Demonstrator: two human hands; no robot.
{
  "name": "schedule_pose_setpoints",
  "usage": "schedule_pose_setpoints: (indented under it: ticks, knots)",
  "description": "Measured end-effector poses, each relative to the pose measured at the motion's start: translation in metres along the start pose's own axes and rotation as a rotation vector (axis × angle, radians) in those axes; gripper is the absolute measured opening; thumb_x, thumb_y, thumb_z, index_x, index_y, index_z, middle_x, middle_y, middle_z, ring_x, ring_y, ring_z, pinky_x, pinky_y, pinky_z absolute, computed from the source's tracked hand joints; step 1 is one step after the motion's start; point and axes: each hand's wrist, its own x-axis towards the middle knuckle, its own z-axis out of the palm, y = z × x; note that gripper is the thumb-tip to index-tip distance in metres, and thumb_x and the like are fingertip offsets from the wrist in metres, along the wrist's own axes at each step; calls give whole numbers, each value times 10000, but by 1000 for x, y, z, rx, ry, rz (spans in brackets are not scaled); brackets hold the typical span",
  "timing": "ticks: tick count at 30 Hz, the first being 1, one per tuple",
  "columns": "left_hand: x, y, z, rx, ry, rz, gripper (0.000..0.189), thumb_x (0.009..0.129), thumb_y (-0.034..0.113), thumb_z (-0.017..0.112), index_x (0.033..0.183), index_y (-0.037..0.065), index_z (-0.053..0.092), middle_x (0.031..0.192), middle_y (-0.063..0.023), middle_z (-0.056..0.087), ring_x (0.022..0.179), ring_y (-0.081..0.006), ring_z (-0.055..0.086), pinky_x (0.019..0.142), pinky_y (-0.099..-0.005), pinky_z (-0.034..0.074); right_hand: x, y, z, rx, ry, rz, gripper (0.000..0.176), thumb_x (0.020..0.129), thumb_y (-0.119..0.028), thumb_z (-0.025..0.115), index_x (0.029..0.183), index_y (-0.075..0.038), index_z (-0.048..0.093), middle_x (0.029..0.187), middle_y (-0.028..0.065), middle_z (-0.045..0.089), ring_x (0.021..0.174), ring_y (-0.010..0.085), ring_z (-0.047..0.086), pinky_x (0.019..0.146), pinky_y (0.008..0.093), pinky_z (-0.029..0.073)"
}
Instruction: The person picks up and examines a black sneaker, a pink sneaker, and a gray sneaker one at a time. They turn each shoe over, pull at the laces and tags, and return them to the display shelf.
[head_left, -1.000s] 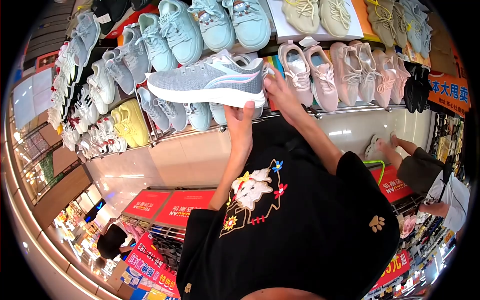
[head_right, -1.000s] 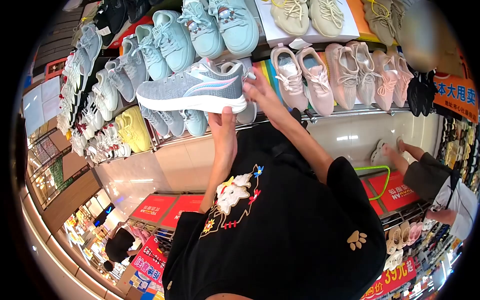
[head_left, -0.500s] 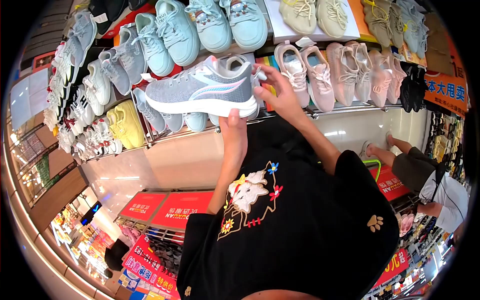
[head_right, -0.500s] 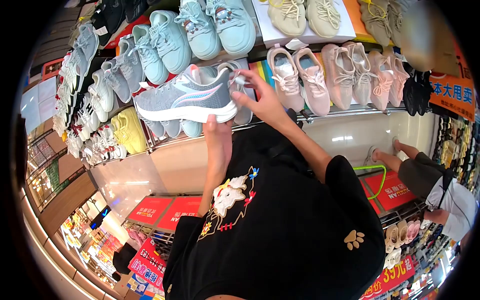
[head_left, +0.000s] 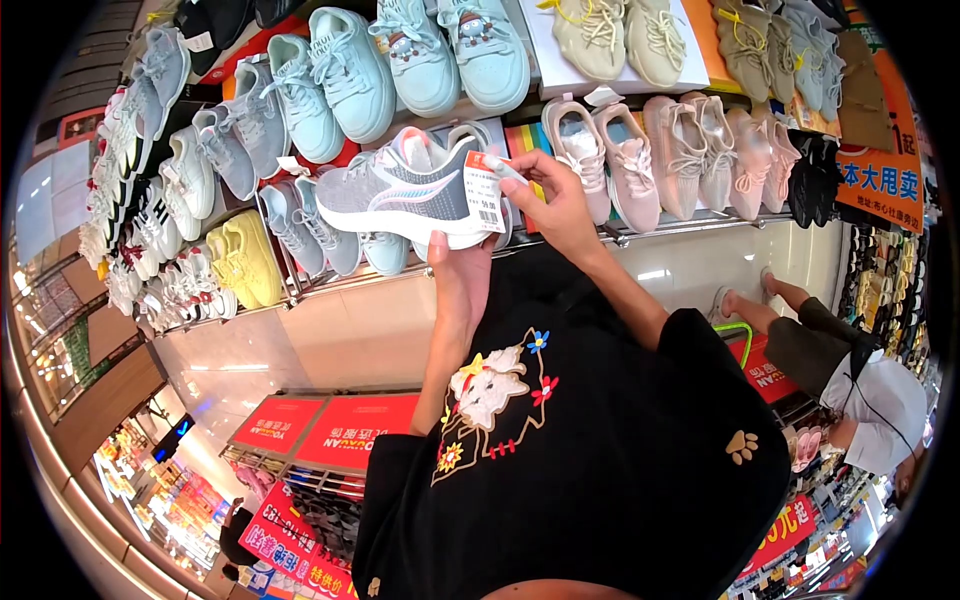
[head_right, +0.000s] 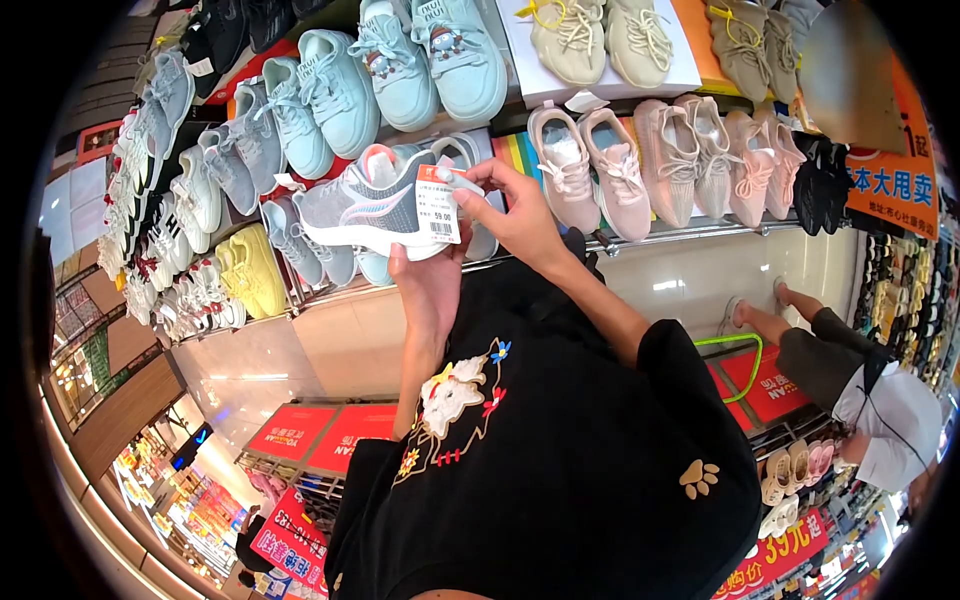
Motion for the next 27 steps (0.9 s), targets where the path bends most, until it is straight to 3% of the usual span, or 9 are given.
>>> schedule_pose_setpoints:
  ticks: [10, 14, 19, 27]
  knots:
    - [-1, 1, 4, -191, -114, -137, 790, 772, 695, 482, 1314, 121, 444, 1156, -106, 543, 964, -222, 543, 848, -371, 412, 2, -28, 2, 0, 12, -73, 181, 839, -118, 670, 932, 30, 620, 831, 51, 630, 641, 67, 577, 577, 207, 440]
    - [-1, 5, 5, -208, -129, -156, 799, 755, 702, 498, 1308, 127, 449, 1154, -104, 542, 958, -215, 532, 817, -363, 409, 4, -32, 1, -10, 5, -136, 163, 830, -93, 671, 916, 38, 627, 822, 52, 626, 630, 77, 579, 580, 212, 443]
    - [-1, 4, 3, -233, -69, -161, 829, 728, 720, 513, 1303, 125, 453, 1138, -94, 551, 943, -211, 523, 785, -358, 416, 6, -32, -1, -141, -6, -283, 273, 807, -85, 687, 1057, 18, 648, 899, 87, 653, 711, 113, 581, 639, 241, 466]
    - [-1, -2, 1, -303, -126, -181, 803, 744, 707, 495, 1283, 113, 475, 1116, -96, 559, 879, -210, 529, 762, -357, 424, 9, -39, -1, -167, -29, -287, 280, 801, -66, 676, 1072, -4, 655, 935, 97, 663, 757, 140, 590, 678, 255, 469]
